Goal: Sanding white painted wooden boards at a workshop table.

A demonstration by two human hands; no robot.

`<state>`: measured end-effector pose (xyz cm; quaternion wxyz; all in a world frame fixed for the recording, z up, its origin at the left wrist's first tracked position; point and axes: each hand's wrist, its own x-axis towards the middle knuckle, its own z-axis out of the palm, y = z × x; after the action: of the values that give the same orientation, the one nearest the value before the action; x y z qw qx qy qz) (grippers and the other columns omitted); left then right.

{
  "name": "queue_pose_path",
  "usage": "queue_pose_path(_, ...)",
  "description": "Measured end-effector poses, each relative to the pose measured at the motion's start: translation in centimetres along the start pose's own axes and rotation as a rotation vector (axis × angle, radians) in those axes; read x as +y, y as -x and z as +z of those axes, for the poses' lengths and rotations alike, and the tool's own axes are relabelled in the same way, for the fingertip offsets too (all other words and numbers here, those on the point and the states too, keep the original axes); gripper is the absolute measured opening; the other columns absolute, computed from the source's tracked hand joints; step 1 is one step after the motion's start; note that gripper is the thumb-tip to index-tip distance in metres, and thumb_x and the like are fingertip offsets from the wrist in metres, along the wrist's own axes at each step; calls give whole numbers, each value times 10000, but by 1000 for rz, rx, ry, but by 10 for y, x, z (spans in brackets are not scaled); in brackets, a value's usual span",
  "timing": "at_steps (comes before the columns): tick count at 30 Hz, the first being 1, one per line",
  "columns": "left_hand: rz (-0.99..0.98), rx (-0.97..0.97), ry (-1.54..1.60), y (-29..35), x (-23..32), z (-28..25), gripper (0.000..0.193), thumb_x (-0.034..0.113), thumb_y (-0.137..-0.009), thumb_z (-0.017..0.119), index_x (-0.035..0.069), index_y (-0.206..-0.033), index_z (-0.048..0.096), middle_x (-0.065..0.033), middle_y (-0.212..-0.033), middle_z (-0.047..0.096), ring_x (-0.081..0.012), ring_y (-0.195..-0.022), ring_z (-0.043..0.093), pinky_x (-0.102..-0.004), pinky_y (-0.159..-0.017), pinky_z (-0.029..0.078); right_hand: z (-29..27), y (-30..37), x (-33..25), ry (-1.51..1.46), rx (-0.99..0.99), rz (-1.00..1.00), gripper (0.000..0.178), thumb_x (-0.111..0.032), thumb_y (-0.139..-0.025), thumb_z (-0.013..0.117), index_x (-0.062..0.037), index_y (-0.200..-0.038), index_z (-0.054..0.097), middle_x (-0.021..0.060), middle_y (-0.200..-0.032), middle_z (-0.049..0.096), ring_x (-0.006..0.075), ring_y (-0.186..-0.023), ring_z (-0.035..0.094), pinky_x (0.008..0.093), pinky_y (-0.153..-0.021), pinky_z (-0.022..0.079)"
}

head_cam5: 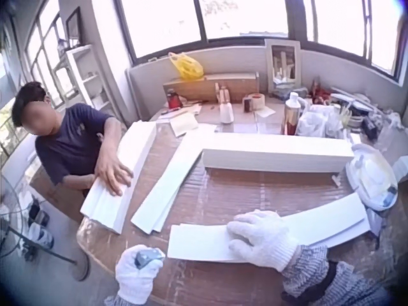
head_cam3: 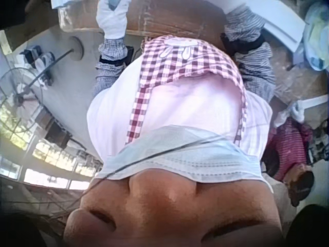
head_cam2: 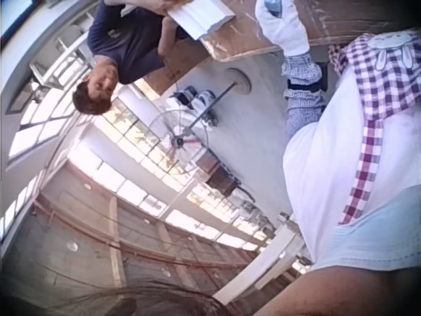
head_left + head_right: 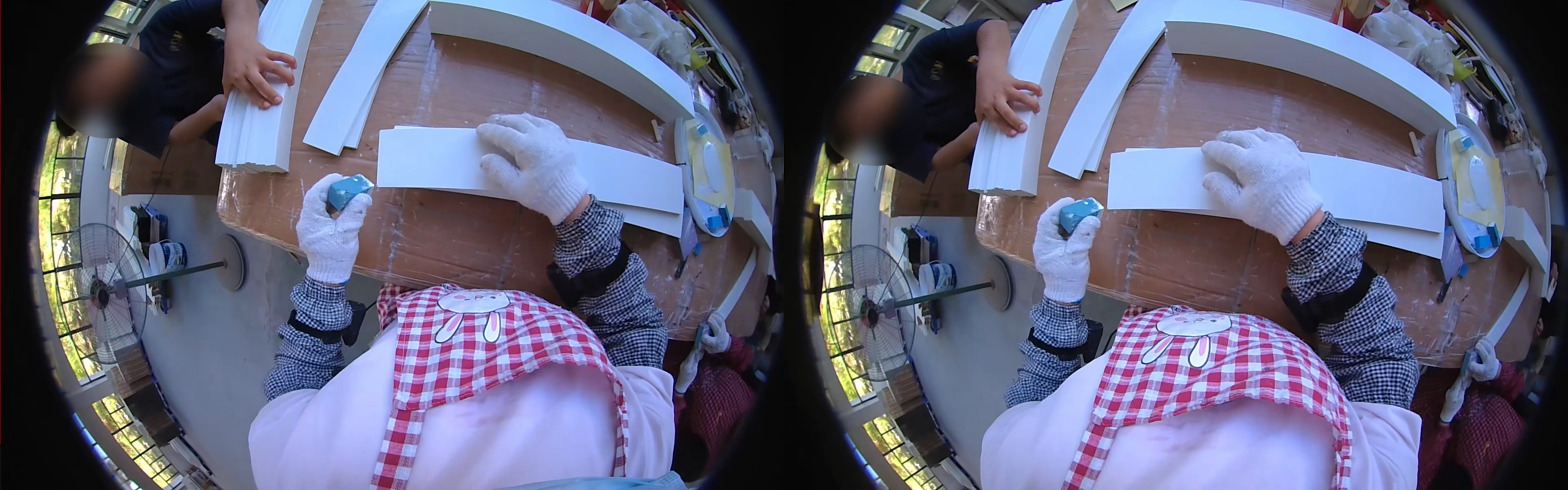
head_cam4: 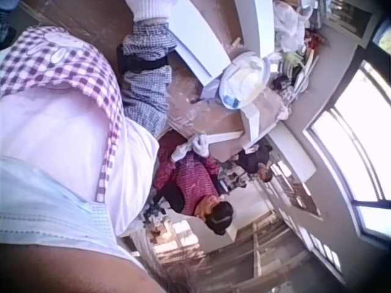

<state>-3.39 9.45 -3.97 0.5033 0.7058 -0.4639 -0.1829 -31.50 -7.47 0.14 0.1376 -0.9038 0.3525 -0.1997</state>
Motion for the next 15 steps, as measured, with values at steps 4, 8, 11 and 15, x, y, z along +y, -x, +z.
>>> queue_pose_path(4,-1,-39,-93,-7,7,3,429,100,-878,810,16,-1253,618,-37,-1124,634,-121,-992,614,-272,-879,525,3,0,2,17,-6,8,381,-332,-932,645,-77,-1207,714,143,-1225,702,321,-1171,635,470,-1035,488)
queue_pose_path(8,30,-82,-130,-9,2,3,405,112,-882,805,12,-1233,628,-34,-1092,642,-111,-955,617,-264,-851,528,6,1,1,35,-3,18,392,-350,-939,633,-84,-1216,710,132,-1231,701,313,-1172,634,481,-1034,484)
queue_pose_path(11,24,-120,-176,-12,8,-1,395,107,-880,805,14,-1224,633,-28,-1059,650,-104,-933,620,-257,-836,530,8,1,4,38,-1,14,395,-355,-944,627,-84,-1221,708,131,-1234,700,310,-1174,633,484,-1036,483)
queue_pose_path(15,-96,-105,-136,-12,0,-6,393,101,-877,808,17,-1219,634,-20,-1021,657,-96,-919,621,-249,-816,534,7,2,2,50,-9,26,400,-355,-945,626,-83,-1228,704,133,-1235,699,313,-1173,632,483,-1037,484)
